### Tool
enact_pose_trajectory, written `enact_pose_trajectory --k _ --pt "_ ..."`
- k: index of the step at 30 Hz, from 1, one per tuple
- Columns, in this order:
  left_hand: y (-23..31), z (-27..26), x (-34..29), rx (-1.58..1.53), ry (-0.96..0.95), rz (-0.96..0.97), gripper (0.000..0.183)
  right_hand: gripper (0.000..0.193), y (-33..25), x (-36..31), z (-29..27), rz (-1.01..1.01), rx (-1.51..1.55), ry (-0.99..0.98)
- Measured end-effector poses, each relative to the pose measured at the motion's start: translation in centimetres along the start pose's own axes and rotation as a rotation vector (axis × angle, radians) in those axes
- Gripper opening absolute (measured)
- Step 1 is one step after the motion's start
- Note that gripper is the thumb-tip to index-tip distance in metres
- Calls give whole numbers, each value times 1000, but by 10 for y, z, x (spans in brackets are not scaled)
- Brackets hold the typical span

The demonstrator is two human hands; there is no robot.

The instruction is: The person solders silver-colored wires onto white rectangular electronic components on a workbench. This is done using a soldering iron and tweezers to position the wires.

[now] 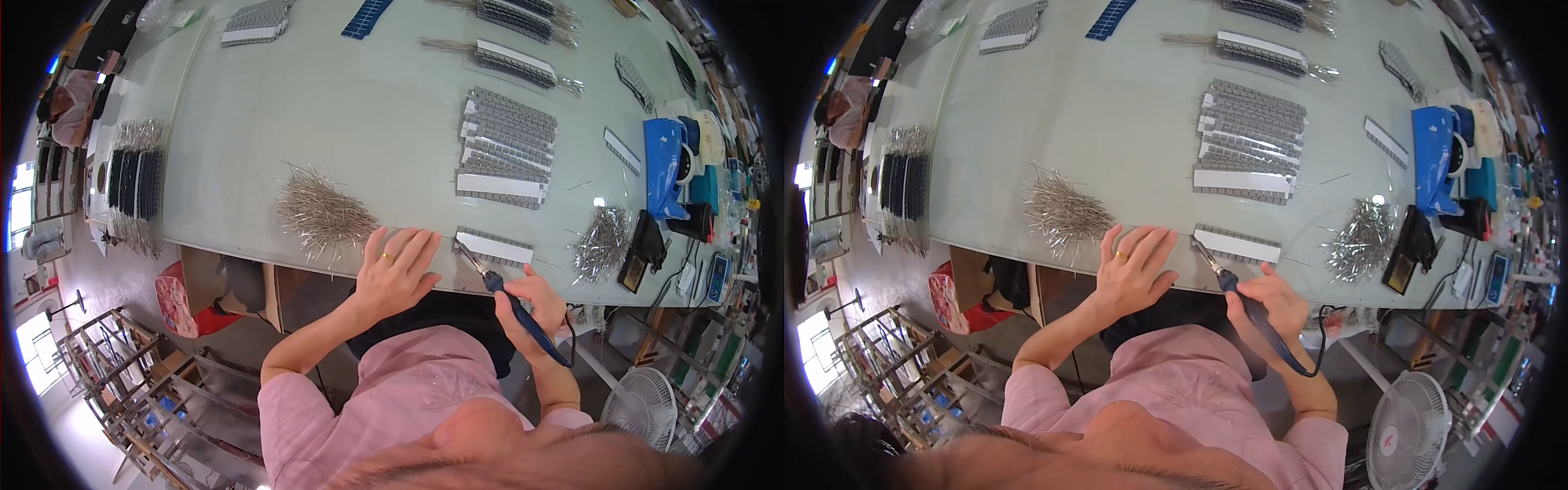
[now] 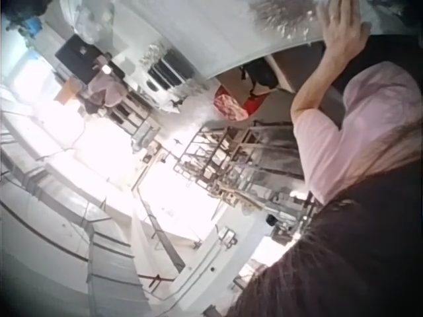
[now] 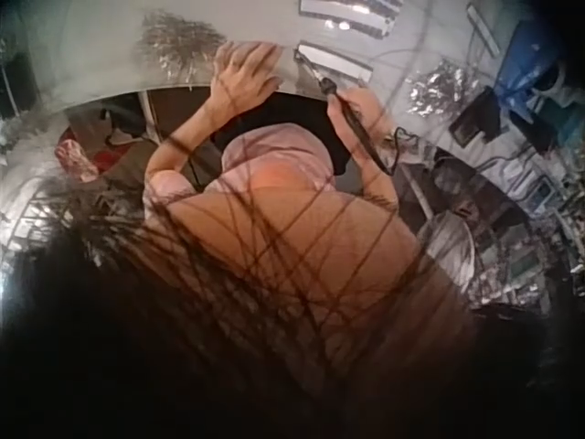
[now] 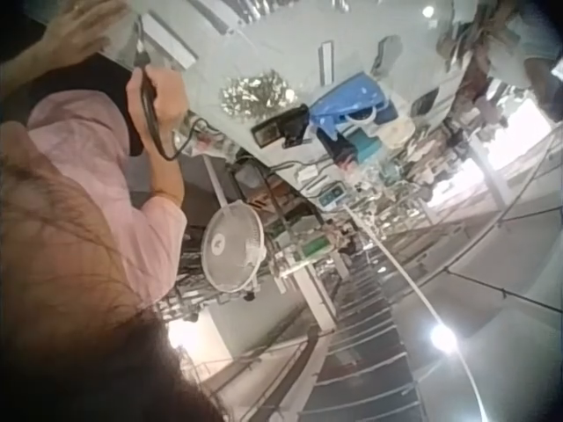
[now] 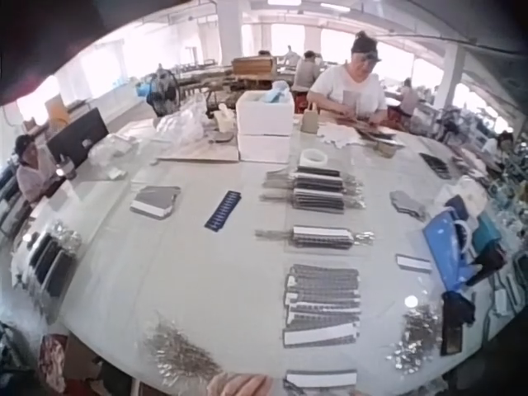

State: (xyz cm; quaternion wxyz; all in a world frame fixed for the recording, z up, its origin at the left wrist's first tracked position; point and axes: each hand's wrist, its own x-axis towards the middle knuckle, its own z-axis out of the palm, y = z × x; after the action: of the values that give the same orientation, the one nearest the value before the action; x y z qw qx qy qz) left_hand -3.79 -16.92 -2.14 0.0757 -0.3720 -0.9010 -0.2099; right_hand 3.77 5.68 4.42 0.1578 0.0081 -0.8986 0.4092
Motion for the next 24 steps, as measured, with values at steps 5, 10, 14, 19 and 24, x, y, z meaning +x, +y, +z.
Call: enact_pose_trajectory --k 5,10,14,19,24 --pt "0 0 0 -8 -11 0 62 21 -3 5 2 -12 -21 -33" --pt "-1 0 0 -16 -17 -6 62 20 -2 8 1 -21 -4 -83" --pt "-1 -1 1 -37 -8 -12 61 21 -6 16 -2 -154 -55 -148" --pt "-5 -2 -4 -84 123 17 54 24 -2 19 -3 -249 -28 -196" --pt "15 0 -7 -154 171 41 43 13 34 1 0 70 247 -96"
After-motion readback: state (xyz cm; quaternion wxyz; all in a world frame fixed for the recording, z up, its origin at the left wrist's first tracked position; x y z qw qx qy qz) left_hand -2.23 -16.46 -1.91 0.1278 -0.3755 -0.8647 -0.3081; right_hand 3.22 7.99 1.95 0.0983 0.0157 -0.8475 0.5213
